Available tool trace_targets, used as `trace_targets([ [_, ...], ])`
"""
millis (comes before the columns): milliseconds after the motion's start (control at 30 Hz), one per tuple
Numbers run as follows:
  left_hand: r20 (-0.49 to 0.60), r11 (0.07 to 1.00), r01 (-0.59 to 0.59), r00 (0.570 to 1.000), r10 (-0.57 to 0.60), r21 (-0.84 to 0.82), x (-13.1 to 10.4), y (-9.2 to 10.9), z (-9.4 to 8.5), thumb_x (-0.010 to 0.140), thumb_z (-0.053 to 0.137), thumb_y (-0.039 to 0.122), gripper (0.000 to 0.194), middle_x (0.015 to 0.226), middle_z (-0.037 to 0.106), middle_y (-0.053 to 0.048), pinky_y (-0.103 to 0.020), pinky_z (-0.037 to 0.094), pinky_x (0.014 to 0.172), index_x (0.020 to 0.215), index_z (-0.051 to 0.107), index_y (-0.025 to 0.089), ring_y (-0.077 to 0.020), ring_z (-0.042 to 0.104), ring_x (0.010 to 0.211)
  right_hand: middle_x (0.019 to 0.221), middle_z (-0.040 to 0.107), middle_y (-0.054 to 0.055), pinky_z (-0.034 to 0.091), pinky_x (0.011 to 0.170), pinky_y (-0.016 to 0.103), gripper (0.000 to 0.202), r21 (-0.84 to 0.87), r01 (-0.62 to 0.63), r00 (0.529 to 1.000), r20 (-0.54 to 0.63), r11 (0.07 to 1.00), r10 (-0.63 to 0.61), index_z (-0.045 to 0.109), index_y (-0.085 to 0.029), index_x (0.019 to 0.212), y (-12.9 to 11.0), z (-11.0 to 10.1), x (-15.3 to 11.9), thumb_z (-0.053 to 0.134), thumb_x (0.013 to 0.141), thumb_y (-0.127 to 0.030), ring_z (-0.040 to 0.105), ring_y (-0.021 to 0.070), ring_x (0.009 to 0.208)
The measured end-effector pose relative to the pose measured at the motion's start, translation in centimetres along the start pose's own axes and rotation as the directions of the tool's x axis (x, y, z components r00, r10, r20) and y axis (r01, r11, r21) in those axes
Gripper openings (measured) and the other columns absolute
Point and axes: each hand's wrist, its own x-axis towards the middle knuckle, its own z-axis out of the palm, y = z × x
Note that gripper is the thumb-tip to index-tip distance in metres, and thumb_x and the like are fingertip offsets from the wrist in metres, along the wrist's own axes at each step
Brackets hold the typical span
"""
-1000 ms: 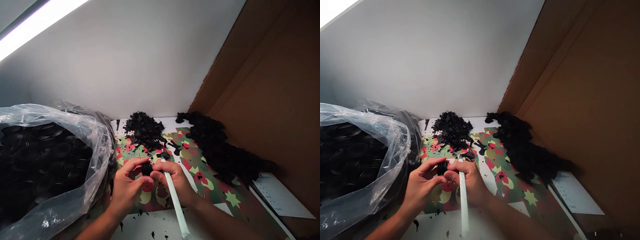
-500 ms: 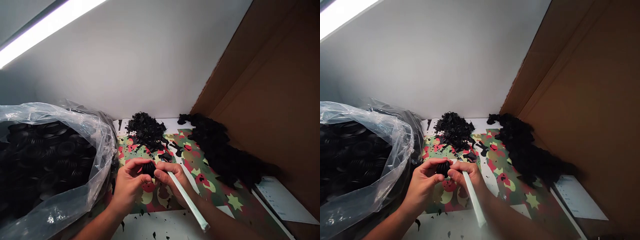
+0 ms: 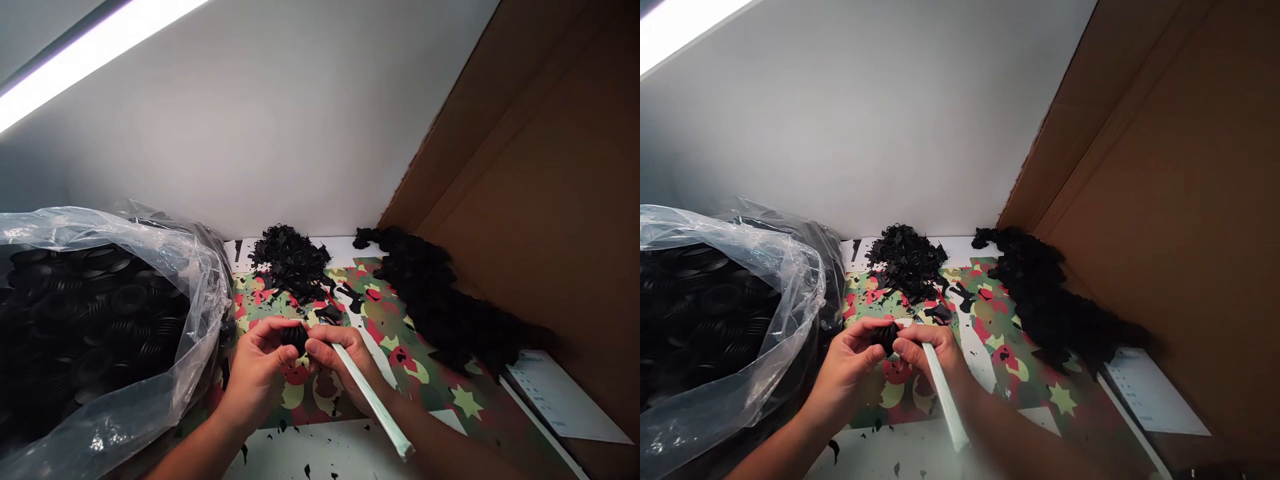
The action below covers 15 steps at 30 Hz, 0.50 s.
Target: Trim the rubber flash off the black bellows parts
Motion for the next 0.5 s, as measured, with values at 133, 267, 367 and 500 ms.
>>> trace_targets([
  [133,0.016,0.999,0.036,0.999,-0.036,-0.03,0.1,-0.17,-0.06,0.04,0.101,0.036,0.049,0.073,0.075,-0.005,-0.022,0.049,0.057,0.08,0.08,0.016,-0.0138,0.063,0.063,0.057,0.054,-0.002,0.036,0.041,0.021,0.048,-0.047,0.02,1.0,-0.016,0.999,-0.021,0.067,-0.017,0.068,-0.14,0.07,0.29,0.073,0.077,-0.064,0.048,0.0095,0.046],
  [267,0.014,0.998,0.058,0.998,-0.058,-0.011,0.15,-0.28,-0.32,0.04,0.101,0.037,0.051,0.075,0.073,-0.004,-0.021,0.048,0.054,0.081,0.08,0.016,-0.0129,0.061,0.061,0.055,0.056,-0.002,0.042,0.048,0.023,0.047,-0.084,0.057,0.998,-0.016,0.995,-0.058,0.067,-0.017,0.066,-0.23,0.11,0.58,0.074,0.076,-0.062,0.052,0.0113,0.05],
  [367,0.01,0.999,0.035,0.999,-0.035,0.027,0.2,-0.24,-0.37,0.041,0.101,0.039,0.051,0.076,0.073,-0.005,-0.021,0.048,0.055,0.081,0.079,0.015,-0.0138,0.062,0.064,0.052,0.053,-0.003,0.036,0.041,0.022,0.047,-0.055,-0.007,1.0,-0.018,0.998,0.006,0.066,-0.017,0.068,-0.31,0.16,0.63,0.073,0.075,-0.064,0.048,0.0098,0.043],
  [500,0.028,0.995,-0.01,1.0,0.007,0.096,0.45,-0.37,-0.37,0.046,0.098,0.044,0.051,0.077,0.073,-0.005,-0.024,0.051,0.058,0.084,0.079,0.016,-0.0162,0.063,0.065,0.052,0.052,-0.003,0.039,0.044,0.023,0.05,-0.036,0.034,0.999,-0.015,0.999,-0.035,0.063,-0.018,0.064,-0.31,0.29,0.56,0.073,0.075,-0.066,0.051,0.011,0.046],
])
